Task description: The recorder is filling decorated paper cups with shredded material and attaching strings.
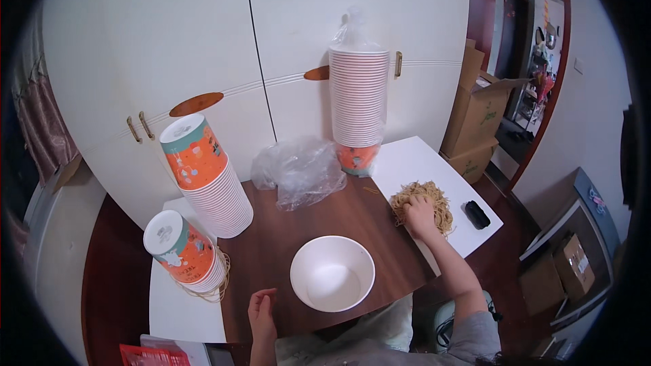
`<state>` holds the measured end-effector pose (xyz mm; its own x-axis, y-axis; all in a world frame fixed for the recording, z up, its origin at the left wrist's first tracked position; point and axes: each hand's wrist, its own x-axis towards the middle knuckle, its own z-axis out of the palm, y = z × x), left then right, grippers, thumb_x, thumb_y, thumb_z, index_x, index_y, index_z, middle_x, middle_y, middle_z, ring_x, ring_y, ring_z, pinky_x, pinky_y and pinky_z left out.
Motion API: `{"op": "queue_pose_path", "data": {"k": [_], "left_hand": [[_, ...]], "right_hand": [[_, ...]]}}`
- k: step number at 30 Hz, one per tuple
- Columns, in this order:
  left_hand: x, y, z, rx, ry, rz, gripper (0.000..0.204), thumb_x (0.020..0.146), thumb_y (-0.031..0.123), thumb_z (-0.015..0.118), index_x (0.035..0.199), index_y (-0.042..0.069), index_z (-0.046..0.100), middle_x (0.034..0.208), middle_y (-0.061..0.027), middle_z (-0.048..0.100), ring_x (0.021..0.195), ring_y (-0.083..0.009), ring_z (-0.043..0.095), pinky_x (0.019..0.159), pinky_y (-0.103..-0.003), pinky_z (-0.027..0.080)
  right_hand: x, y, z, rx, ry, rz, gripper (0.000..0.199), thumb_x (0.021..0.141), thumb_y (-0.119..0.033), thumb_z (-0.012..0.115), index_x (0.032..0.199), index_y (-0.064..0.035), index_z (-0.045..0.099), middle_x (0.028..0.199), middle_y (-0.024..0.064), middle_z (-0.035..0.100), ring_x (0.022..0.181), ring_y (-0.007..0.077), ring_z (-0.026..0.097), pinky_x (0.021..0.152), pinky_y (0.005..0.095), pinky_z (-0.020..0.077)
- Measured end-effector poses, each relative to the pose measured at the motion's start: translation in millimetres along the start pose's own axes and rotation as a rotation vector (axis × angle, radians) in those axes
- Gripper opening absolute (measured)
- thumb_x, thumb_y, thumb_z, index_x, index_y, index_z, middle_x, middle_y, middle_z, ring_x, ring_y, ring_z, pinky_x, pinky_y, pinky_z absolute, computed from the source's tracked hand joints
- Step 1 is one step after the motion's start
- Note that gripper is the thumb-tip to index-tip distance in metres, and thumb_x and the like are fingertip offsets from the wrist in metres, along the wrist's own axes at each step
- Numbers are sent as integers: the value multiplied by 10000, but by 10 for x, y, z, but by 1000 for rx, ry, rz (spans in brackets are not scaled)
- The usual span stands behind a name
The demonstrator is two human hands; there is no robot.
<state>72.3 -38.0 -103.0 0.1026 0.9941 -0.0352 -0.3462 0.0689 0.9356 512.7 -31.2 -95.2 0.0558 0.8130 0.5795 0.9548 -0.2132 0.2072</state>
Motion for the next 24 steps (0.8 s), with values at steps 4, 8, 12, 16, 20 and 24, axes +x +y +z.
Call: {"op": "queue_pose_path", "data": {"k": [4,8,12,16,20,24], "left_hand": [[-5,23,-13,-8,25,2,129,870,80,452,937,16,540,925,-52,572,819,-87,510,756,-209,405],[44,69,-29,25,3,-1,120,853,47,454,910,10,553,895,-43,579,800,-83,513,739,-203,406],[61,135,2,15,4,36,112,825,16,482,906,11,559,895,-38,578,790,-75,504,729,-193,395],[100,311,167,133,-7,137,90,802,9,520,874,16,574,872,-31,573,760,-69,500,699,-183,392],[171,567,450,408,-177,401,100,765,19,582,858,16,618,840,-40,564,690,-73,508,607,-181,403],[264,608,719,540,-363,544,259,716,44,639,974,27,613,895,-80,562,696,-101,534,553,-195,430]], "right_hand": [[213,81,-42,323,9,152,129,676,-168,622,760,-70,641,737,75,579,775,264,520,701,388,399],[728,150,-594,1000,-54,519,157,785,-179,570,793,-30,620,718,63,597,658,130,549,636,242,427],[1126,-97,-1277,1457,-41,435,128,818,-120,547,815,5,578,721,25,577,680,77,520,643,221,417],[1169,-383,-1679,1698,-187,359,126,830,-137,554,812,-14,568,715,31,569,620,73,517,581,200,419],[981,-792,-1763,2168,-390,447,89,851,-108,521,874,-24,540,768,51,570,606,94,552,540,203,468],[808,-1178,-1683,2296,-506,400,112,853,-105,518,900,-4,532,811,67,571,670,112,571,604,213,492]]}}
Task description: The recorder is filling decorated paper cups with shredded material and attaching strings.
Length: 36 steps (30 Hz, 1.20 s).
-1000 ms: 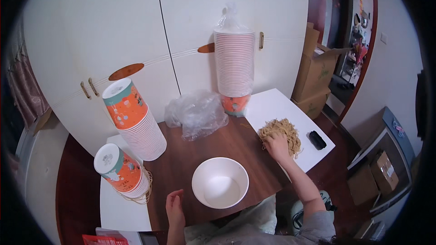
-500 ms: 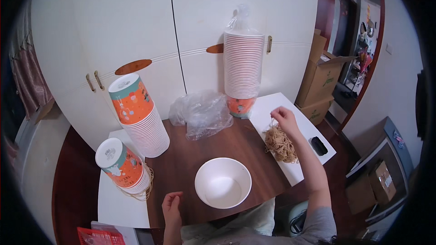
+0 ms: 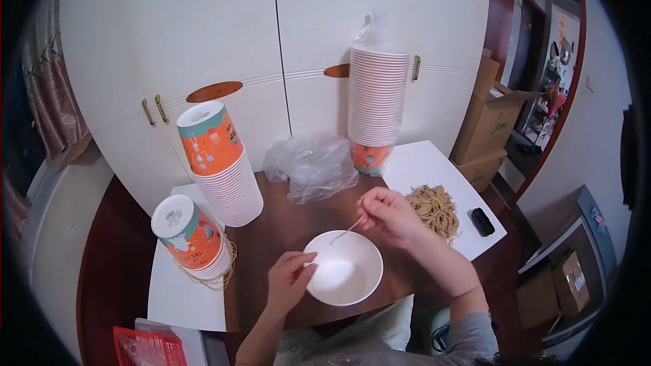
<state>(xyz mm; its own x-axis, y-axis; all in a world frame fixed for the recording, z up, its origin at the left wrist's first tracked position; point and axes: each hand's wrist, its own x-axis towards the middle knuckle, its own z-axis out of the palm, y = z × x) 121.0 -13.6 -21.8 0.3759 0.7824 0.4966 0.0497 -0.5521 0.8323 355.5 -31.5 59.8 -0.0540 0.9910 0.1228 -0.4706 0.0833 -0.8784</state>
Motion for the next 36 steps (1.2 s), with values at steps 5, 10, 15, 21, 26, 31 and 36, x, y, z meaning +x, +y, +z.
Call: {"op": "queue_pose_path", "data": {"k": [5,10,15,21,26,31,36], "left_hand": [[196,156,228,149,-104,60,444,704,153,673,1112,48,532,1072,-125,517,793,-179,555,629,-278,457],[152,30,263,98,-258,96,218,745,165,636,927,45,632,838,-107,611,728,-203,573,678,-294,451],[51,68,92,55,-227,-101,134,748,163,640,813,48,663,703,-94,620,633,-163,583,597,-248,454],[46,201,-115,218,-223,-212,185,729,234,661,773,55,667,672,-72,622,551,-143,580,525,-239,454],[58,213,-102,631,-261,303,183,705,269,652,673,91,625,629,-23,592,559,-170,573,502,-281,461],[-14,258,-162,805,-293,317,182,701,266,649,638,109,583,575,-18,543,552,-166,565,483,-280,451],[-156,174,-197,724,-244,287,176,687,259,661,649,110,575,570,-17,531,521,-167,545,473,-281,445]], "right_hand": [[-73,261,158,105,-96,97,124,858,-118,515,909,-6,535,818,71,573,693,109,570,639,210,490],[-105,313,198,132,-91,132,138,859,-131,518,918,-8,539,820,67,574,715,110,566,660,218,483],[-130,352,38,-85,-19,73,121,858,-123,522,889,-11,554,792,56,581,706,107,562,632,218,467],[-268,298,-62,-1434,-178,-167,201,749,-158,615,900,-38,558,812,100,577,735,216,574,639,298,460],[-164,586,156,-1015,-368,-318,300,787,-174,573,1021,-25,457,1045,135,486,978,259,489,819,357,406],[-62,589,386,-729,-582,431,305,857,-209,513,1099,-33,456,977,91,502,855,153,526,748,269,424],[-19,772,302,-952,-681,143,240,850,-229,517,966,-18,528,757,65,556,672,147,552,616,293,437]]}}
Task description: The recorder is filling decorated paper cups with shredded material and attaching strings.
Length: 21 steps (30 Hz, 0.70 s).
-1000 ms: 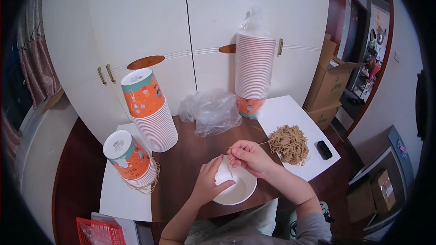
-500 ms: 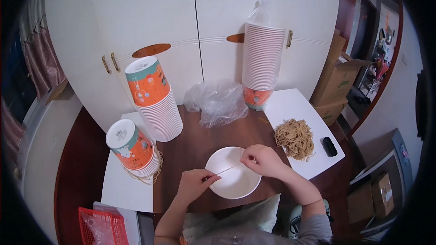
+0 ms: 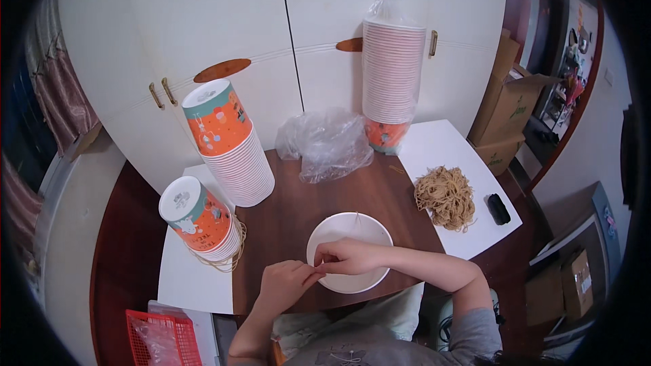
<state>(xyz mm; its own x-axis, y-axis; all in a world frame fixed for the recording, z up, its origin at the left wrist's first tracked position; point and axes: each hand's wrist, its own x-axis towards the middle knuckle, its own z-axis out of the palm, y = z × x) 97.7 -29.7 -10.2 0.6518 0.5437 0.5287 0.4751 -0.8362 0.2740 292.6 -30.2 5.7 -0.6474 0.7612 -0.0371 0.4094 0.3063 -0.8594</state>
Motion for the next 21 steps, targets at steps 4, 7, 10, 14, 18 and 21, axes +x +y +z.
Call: {"op": "queue_pose_path", "data": {"k": [4,7,10,14,18,21], "left_hand": [[-47,27,53,16,16,-32,181,665,252,688,708,101,597,624,-19,562,539,-174,550,487,-278,455],[-105,7,92,-88,129,-119,163,665,188,694,749,76,610,646,-38,573,543,-171,552,496,-265,452],[-285,-47,201,-286,202,-338,126,693,103,663,792,42,613,670,-59,582,544,-140,551,500,-240,441],[-459,-41,311,-455,87,-553,126,739,92,608,842,20,604,755,-93,604,602,-166,577,527,-260,469],[-509,-48,375,-466,68,-515,152,733,92,615,866,20,603,779,-95,609,638,-178,595,546,-256,479],[-519,-48,402,-504,86,-519,167,729,85,618,881,16,599,793,-100,610,668,-178,607,560,-255,484]], "right_hand": [[43,95,32,-142,44,-13,192,812,-205,544,868,-23,574,758,94,576,670,203,567,618,324,441],[80,158,46,-232,106,-23,159,778,-170,554,815,-20,591,778,128,587,698,259,574,636,353,444],[108,176,78,-286,135,-17,145,752,-142,556,801,-12,597,783,148,593,716,296,574,652,372,447],[127,197,102,-290,123,-18,151,747,-143,553,803,-11,597,785,144,591,719,298,573,667,375,451],[141,201,102,-280,119,-1,154,747,-148,552,802,-10,595,782,142,591,727,295,575,675,372,453],[141,206,107,-278,108,16,161,748,-152,553,810,-9,595,787,140,593,737,290,579,681,369,454]]}}
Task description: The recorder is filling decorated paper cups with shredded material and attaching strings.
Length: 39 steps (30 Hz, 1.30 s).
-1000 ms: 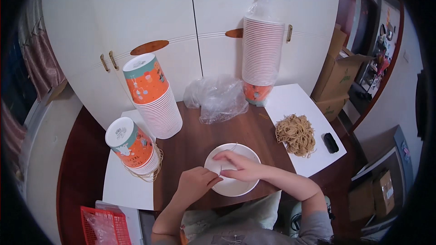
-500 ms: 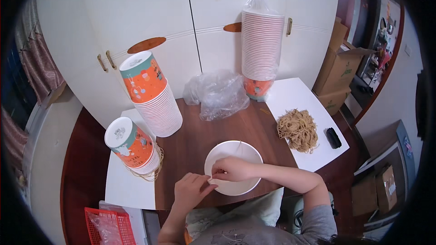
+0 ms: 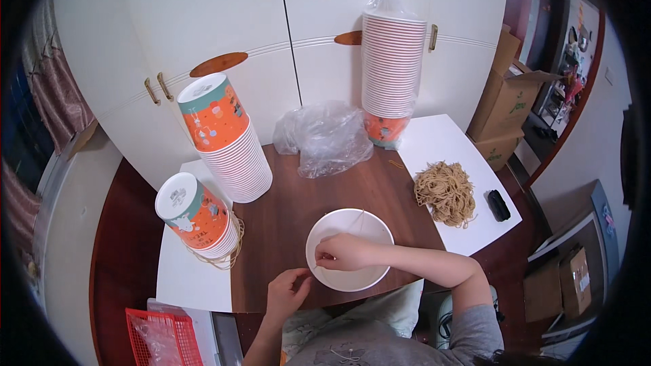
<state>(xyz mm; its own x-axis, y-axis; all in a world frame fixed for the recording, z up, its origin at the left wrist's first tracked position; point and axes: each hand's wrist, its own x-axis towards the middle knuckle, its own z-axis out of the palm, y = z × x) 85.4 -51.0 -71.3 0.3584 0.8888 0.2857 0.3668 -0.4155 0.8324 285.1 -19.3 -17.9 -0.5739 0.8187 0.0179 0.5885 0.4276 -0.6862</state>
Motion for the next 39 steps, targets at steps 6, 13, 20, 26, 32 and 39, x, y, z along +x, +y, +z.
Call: {"op": "queue_pose_path", "data": {"k": [6,13,20,26,32,39], "left_hand": [[9,-5,47,-23,8,-18,194,726,71,621,907,8,589,807,-107,610,670,-170,611,569,-252,488],[7,7,77,-34,15,-31,214,733,75,620,931,2,586,806,-107,612,667,-161,612,578,-251,493],[11,47,61,-32,5,-45,208,736,72,617,930,5,588,809,-106,614,679,-162,616,589,-251,495],[-4,36,84,-37,21,-39,194,740,68,615,920,0,590,805,-106,616,679,-156,614,605,-249,489],[-9,60,101,-67,47,-48,185,745,66,611,916,-3,591,782,-101,615,667,-142,607,599,-244,484],[-23,69,106,-117,53,-89,184,753,71,608,921,-1,592,782,-96,617,670,-141,609,598,-244,484]], "right_hand": [[-2,35,36,28,0,-1,168,756,-160,545,810,-8,594,783,141,589,737,290,577,680,373,449],[28,66,70,28,10,2,166,768,-166,539,817,-18,596,771,140,588,740,290,575,679,368,448],[30,84,79,41,-22,-3,183,794,-194,531,862,-35,590,768,121,588,716,257,570,653,352,440],[28,94,90,30,-31,-23,182,801,-198,526,858,-37,587,769,124,587,726,267,570,658,355,439],[39,86,120,19,-25,-7,186,813,-204,509,840,-29,565,792,145,576,738,295,560,665,373,433],[59,56,133,-30,-31,22,203,822,-210,491,833,-21,567,813,157,571,757,313,557,680,386,430]]}}
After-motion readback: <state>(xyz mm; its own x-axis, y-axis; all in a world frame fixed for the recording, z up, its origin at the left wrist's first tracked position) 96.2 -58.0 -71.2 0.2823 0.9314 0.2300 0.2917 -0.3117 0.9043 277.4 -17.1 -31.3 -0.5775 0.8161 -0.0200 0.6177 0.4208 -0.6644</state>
